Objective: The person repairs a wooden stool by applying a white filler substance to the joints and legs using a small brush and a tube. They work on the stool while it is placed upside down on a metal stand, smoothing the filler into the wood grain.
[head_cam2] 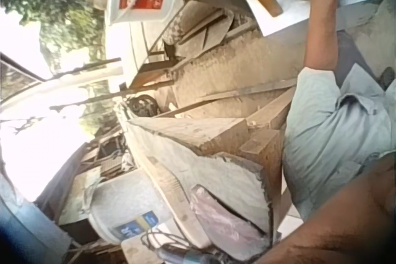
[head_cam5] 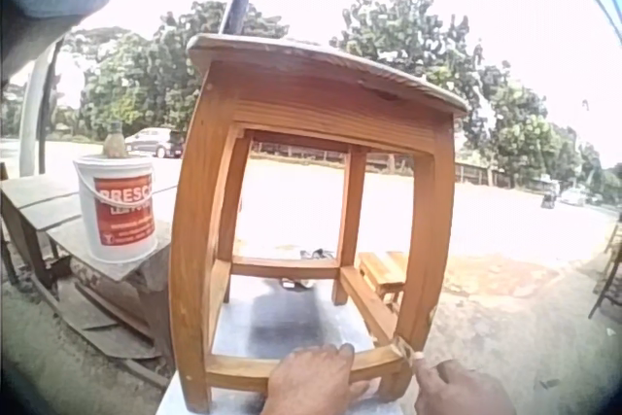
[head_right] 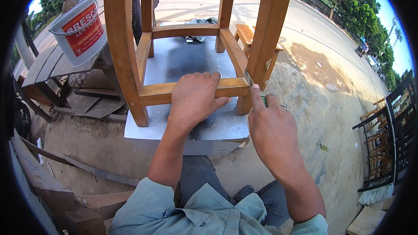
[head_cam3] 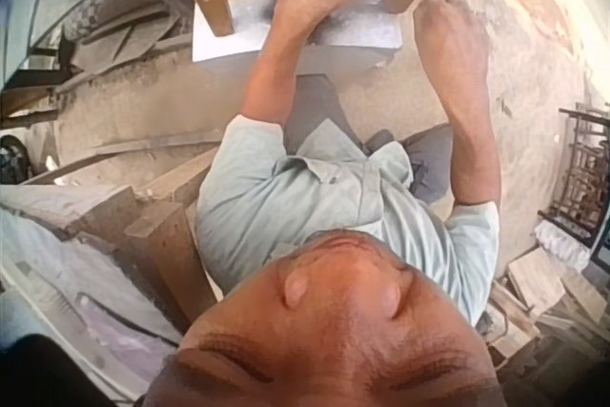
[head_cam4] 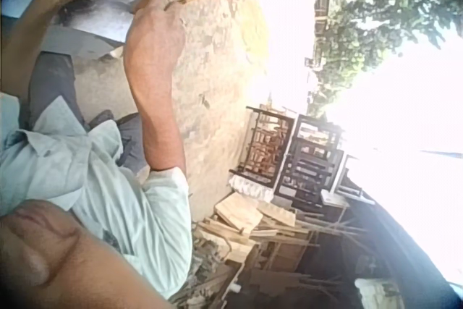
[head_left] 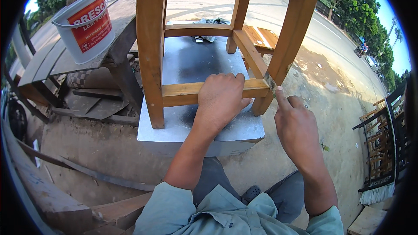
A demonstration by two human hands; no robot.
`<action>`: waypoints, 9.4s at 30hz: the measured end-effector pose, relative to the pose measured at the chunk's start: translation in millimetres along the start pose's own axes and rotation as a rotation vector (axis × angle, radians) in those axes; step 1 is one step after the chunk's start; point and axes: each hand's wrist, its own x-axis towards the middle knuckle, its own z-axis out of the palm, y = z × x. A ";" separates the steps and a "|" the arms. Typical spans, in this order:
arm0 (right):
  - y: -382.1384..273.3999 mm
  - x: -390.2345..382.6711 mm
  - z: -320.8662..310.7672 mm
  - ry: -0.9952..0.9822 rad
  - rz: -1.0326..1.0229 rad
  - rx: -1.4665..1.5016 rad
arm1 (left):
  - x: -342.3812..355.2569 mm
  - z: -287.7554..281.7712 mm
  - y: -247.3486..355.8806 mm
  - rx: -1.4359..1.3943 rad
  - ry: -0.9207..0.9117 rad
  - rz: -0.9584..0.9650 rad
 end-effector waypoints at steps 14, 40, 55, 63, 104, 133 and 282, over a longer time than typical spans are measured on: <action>3.3 0.0 11.1 0.074 -0.057 -0.049 | 0.4 2.7 -0.3 -0.007 0.021 0.018; -4.3 -0.9 10.7 0.135 -0.057 -0.004 | 0.0 2.2 -0.1 -0.004 0.020 0.020; -3.5 -0.9 4.9 0.103 0.009 0.027 | -0.4 3.2 -1.0 0.003 0.023 0.025; -4.0 0.5 4.0 0.149 -0.019 0.053 | -1.5 2.7 -0.9 0.008 0.019 0.019; -1.4 -2.3 2.4 0.121 -0.057 0.016 | -0.5 2.7 0.9 0.026 0.017 0.013; 7.9 -0.4 0.5 0.033 -0.031 0.040 | 3.0 3.8 4.6 0.059 0.002 -0.006; 36.9 -6.7 169.1 0.434 -0.289 1.041 | 21.5 -18.0 16.1 -0.421 0.035 -0.190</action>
